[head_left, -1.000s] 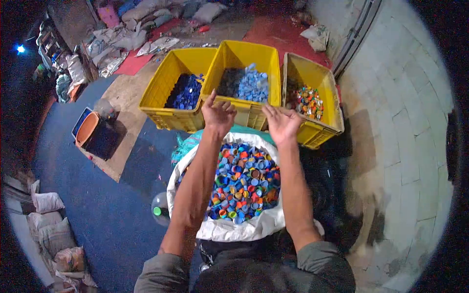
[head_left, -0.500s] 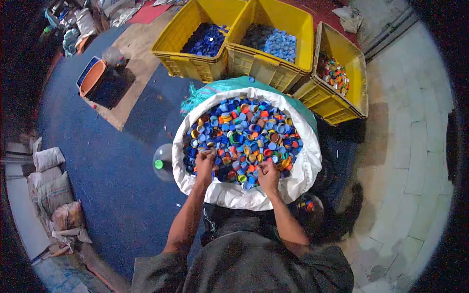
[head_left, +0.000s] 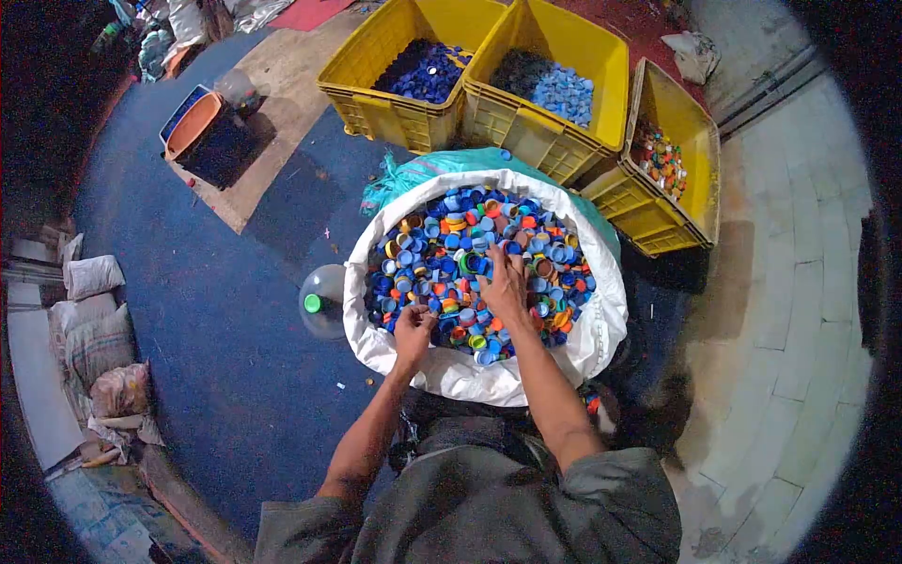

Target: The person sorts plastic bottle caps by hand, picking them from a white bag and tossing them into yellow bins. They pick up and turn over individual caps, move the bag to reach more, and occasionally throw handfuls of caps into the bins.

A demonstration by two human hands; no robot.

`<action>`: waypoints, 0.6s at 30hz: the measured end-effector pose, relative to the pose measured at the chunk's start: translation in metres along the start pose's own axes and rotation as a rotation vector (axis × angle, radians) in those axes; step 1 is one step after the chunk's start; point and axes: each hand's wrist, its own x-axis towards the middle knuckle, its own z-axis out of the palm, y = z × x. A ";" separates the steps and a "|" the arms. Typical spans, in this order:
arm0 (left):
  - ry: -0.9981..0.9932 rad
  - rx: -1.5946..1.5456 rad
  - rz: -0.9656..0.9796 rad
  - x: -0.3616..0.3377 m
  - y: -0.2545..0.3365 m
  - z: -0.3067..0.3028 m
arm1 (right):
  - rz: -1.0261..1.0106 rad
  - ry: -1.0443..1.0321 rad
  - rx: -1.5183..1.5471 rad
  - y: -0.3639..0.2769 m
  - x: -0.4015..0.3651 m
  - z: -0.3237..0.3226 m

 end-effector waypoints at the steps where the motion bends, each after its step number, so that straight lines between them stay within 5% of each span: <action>1: 0.020 0.048 0.019 0.003 -0.003 0.002 | -0.012 -0.013 -0.043 0.006 0.003 0.007; 12: 0.060 0.346 0.311 0.025 0.032 0.030 | -0.008 0.079 0.114 0.005 -0.006 0.000; 15: 0.160 0.471 0.447 0.052 0.012 0.030 | 0.191 0.177 0.623 0.005 -0.027 0.004; 18: 0.178 0.596 0.430 0.057 0.032 0.026 | 0.546 0.048 1.215 -0.001 -0.051 -0.019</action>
